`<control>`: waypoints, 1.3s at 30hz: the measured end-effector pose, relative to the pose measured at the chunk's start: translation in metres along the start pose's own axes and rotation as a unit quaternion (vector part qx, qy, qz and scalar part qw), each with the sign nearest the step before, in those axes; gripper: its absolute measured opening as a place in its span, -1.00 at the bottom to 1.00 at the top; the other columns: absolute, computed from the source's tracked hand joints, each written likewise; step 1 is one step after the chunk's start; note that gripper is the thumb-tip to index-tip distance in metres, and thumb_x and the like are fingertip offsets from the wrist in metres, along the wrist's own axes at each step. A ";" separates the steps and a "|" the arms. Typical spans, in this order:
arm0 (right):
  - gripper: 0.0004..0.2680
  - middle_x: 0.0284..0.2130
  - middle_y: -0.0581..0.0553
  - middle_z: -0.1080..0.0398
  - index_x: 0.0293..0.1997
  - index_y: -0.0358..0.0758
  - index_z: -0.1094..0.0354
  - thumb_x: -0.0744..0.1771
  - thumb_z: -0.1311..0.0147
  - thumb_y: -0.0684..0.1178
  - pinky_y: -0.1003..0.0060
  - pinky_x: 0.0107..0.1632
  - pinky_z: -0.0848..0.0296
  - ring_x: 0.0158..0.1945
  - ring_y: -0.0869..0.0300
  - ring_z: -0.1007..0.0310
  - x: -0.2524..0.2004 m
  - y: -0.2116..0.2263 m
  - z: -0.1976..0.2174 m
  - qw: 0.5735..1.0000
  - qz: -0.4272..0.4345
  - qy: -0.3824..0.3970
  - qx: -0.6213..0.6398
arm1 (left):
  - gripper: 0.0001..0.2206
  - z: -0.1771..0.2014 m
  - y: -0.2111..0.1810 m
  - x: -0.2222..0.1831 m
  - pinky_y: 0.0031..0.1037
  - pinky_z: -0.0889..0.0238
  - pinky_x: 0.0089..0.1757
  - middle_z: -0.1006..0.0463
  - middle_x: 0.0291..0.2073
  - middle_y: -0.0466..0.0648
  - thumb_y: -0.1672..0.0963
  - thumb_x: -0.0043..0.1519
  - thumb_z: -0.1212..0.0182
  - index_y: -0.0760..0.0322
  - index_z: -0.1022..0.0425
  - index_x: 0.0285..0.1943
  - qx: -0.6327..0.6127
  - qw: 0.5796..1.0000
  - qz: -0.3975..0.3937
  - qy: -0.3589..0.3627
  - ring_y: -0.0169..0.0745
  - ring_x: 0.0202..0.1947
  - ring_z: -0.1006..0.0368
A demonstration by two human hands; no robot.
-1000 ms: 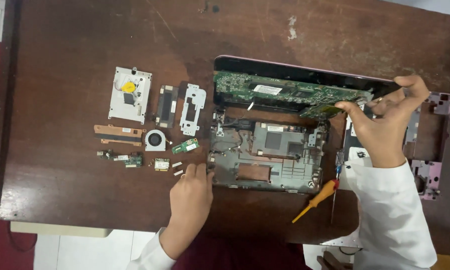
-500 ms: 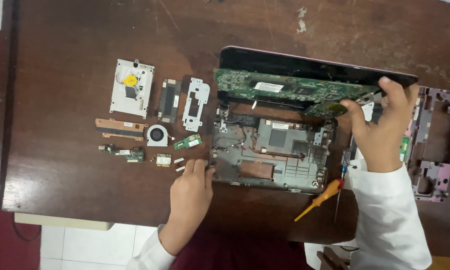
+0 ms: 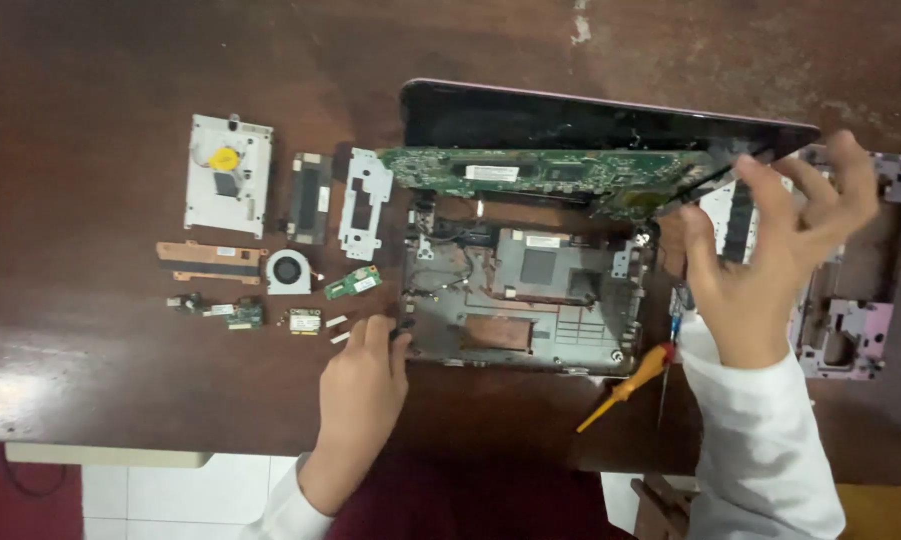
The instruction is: Disassembling a laptop by disconnecting internal cables and removing the motherboard from the chassis.
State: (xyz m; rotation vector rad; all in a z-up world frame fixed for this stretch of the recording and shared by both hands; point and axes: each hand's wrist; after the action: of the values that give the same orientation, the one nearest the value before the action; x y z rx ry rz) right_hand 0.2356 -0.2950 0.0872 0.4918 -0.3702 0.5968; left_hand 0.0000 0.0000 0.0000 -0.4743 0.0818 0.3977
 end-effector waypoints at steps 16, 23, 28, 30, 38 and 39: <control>-0.50 0.26 -0.28 -0.23 0.37 -0.36 -0.15 0.31 -0.25 -0.01 -0.14 0.37 -0.30 0.29 -0.09 -0.30 -0.161 0.082 -0.018 0.979 -0.021 0.205 -0.005 | -0.85 0.020 -0.014 0.007 -0.27 -0.36 -0.51 -0.54 -0.26 -0.05 0.09 0.34 -0.18 0.23 -0.42 -0.04 0.078 0.996 -0.032 -0.013 0.01 -0.45 -0.53; -0.65 0.21 -0.22 -0.30 0.20 -0.39 -0.35 0.32 -0.20 -0.04 -0.09 0.30 -0.33 0.20 -0.07 -0.31 -0.149 0.083 -0.014 0.974 0.001 0.225 -0.030 | -0.48 0.032 -0.022 0.018 -0.22 -0.34 -0.16 -0.45 -0.07 -0.02 0.09 0.19 -0.31 0.23 -0.32 0.36 0.143 0.988 -0.060 -0.025 0.04 -0.05 -0.47; -0.73 0.12 -0.25 -0.33 0.09 -0.46 -0.39 0.31 -0.21 -0.16 -0.09 0.18 -0.43 0.16 -0.11 -0.32 -0.136 0.082 -0.014 0.976 0.019 0.218 -0.007 | -0.47 0.037 -0.024 0.026 -0.07 -0.28 -0.09 -0.41 0.10 0.08 0.11 0.15 -0.24 0.24 -0.31 0.36 0.073 0.995 -0.064 -0.016 0.18 0.06 -0.39; -0.73 0.11 -0.23 -0.31 0.09 -0.47 -0.40 0.31 -0.21 -0.15 -0.10 0.16 -0.49 0.14 -0.19 -0.33 -0.134 0.083 -0.014 0.974 0.001 0.225 0.011 | -0.26 0.041 -0.032 0.028 -0.04 -0.26 0.00 -0.35 0.23 0.21 0.21 0.00 -0.12 0.35 -0.14 0.50 0.078 0.993 -0.091 -0.022 0.25 0.10 -0.32; -0.74 0.07 -0.23 -0.31 0.02 -0.41 -0.44 0.30 -0.24 -0.07 -0.14 0.12 -0.51 0.12 -0.25 -0.37 -0.136 0.078 -0.016 0.973 0.009 0.231 -0.005 | -0.83 0.027 -0.040 0.053 0.00 -0.25 -0.11 -0.32 0.16 -0.01 0.11 0.25 -0.25 0.22 -0.52 -0.03 0.020 0.988 -0.132 -0.078 0.21 0.10 -0.27; -0.75 0.07 -0.23 -0.31 0.02 -0.40 -0.44 0.31 -0.23 -0.06 -0.13 0.14 -0.50 0.13 -0.24 -0.38 -0.136 0.078 -0.017 0.972 0.009 0.233 -0.009 | -0.94 0.023 -0.036 0.058 0.00 -0.25 -0.17 -0.36 0.07 -0.08 0.14 0.25 -0.31 0.21 -0.58 -0.23 0.019 0.987 -0.135 -0.088 0.17 0.08 -0.27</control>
State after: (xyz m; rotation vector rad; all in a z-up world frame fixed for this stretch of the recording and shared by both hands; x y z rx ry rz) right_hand 0.0867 -0.2903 0.0360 0.3176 0.0679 0.7049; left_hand 0.0673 0.0015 0.0266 -0.4036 -0.1454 0.1709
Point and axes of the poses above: each hand's wrist, its own x-axis towards the middle knuckle, its own z-axis out of the back of the hand, y = z × x
